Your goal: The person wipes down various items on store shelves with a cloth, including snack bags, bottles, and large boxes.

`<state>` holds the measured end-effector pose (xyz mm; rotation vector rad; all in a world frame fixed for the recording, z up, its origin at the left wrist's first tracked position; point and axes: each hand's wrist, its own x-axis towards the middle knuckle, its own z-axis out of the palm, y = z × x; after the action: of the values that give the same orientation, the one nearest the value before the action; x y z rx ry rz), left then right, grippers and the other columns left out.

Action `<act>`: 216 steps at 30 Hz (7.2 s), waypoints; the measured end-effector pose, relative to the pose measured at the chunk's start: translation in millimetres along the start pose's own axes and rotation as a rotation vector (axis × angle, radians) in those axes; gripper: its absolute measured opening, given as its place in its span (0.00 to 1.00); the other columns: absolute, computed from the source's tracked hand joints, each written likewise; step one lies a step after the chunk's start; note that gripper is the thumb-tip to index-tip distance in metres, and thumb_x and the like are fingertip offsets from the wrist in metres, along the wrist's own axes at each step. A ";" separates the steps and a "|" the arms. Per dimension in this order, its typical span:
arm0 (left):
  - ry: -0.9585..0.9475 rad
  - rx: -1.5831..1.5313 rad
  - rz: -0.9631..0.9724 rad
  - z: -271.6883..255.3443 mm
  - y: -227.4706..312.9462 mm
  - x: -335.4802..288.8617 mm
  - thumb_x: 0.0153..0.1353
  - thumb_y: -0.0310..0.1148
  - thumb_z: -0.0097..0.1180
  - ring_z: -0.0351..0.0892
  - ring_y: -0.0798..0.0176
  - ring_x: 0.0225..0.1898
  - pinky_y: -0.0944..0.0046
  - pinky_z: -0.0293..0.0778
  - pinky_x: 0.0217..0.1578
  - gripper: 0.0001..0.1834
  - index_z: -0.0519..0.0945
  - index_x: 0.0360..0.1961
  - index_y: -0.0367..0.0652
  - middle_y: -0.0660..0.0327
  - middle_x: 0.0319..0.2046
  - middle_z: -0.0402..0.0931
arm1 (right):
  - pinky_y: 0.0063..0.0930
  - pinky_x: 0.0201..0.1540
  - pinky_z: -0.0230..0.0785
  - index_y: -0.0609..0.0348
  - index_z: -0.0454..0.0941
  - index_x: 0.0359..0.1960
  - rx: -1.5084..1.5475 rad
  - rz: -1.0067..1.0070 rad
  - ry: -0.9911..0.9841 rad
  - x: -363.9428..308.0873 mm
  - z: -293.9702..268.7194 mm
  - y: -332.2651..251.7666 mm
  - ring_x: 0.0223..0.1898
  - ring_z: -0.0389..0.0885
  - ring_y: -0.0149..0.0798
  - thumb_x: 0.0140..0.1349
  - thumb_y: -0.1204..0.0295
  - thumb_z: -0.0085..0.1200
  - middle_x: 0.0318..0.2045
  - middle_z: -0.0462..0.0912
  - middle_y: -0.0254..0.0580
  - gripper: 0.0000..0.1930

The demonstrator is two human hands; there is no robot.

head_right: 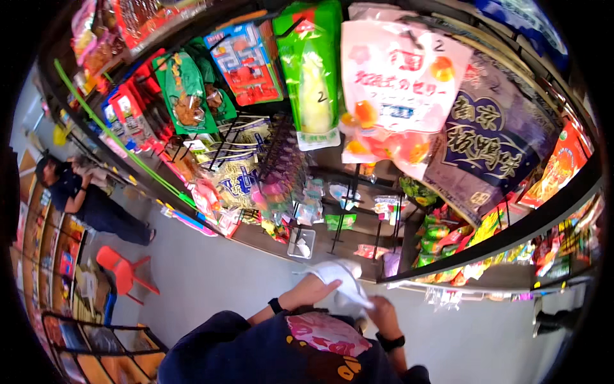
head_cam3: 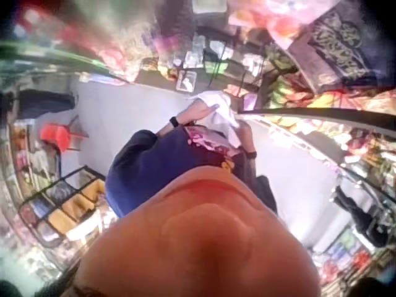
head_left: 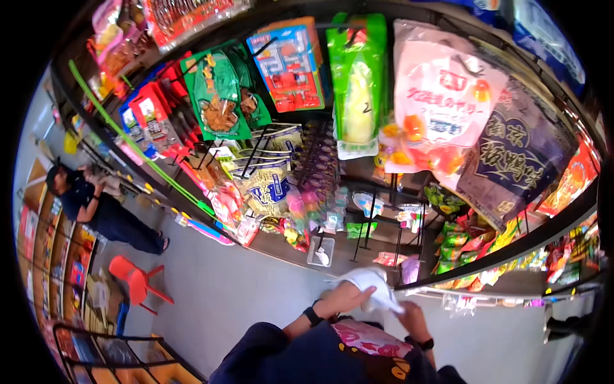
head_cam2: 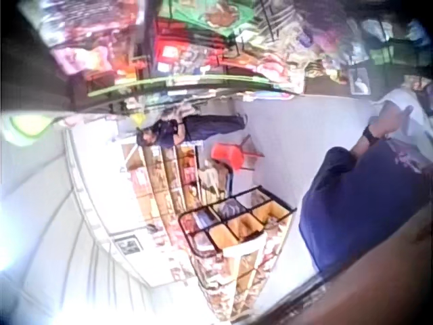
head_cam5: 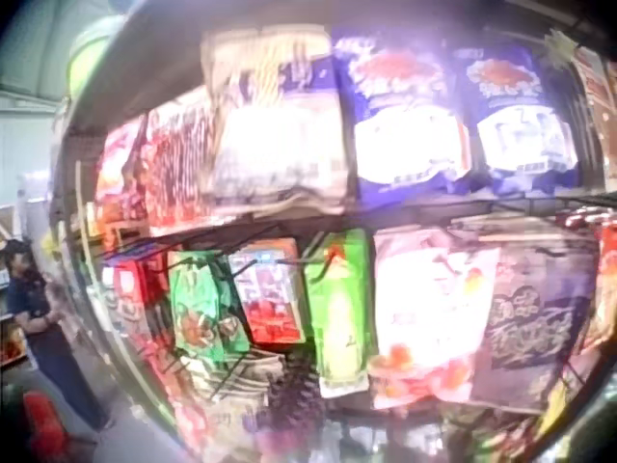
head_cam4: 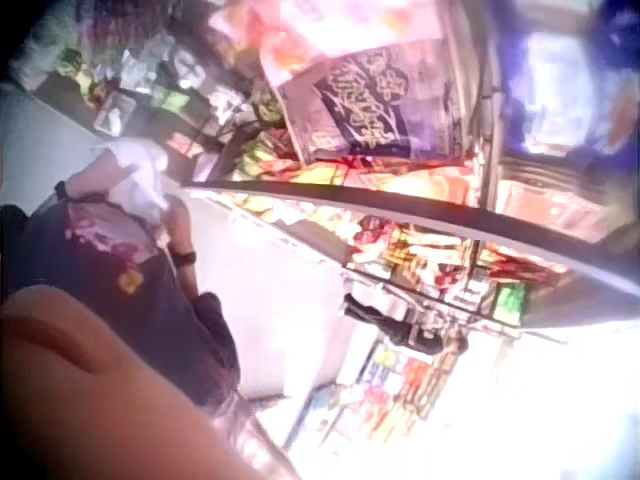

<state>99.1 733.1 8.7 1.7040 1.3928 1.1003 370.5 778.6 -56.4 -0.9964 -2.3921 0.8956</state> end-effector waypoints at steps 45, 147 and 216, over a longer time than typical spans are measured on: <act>0.449 0.149 0.349 -42.5 23.4 105.3 0.64 0.29 0.48 0.76 0.43 0.42 0.52 0.70 0.46 0.11 0.78 0.40 0.34 0.48 0.40 0.78 | 0.33 0.48 0.70 0.68 0.76 0.44 0.668 0.064 0.373 193.9 42.9 -101.1 0.44 0.81 0.41 0.61 0.73 0.49 0.37 0.83 0.50 0.13; -0.395 0.252 0.219 -25.1 -62.5 17.8 0.46 0.28 0.55 0.76 0.45 0.29 0.51 0.69 0.32 0.15 0.79 0.38 0.34 0.49 0.25 0.76 | 0.31 0.67 0.46 0.63 0.52 0.68 0.406 0.163 0.829 2.2 -95.9 -155.1 0.69 0.54 0.37 0.59 0.76 0.51 0.69 0.56 0.45 0.34; -0.652 0.010 -0.245 -70.5 -13.9 14.7 0.50 0.36 0.64 0.80 0.60 0.39 0.60 0.74 0.42 0.22 0.77 0.46 0.40 0.55 0.37 0.80 | 0.43 0.32 0.74 0.50 0.76 0.49 0.013 -0.221 0.083 116.1 -45.5 -143.1 0.29 0.81 0.53 0.60 0.67 0.49 0.32 0.82 0.51 0.15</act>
<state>30.4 749.3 29.0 1.6358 1.1334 0.3453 249.9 805.2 87.8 -0.7310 -2.3659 0.7728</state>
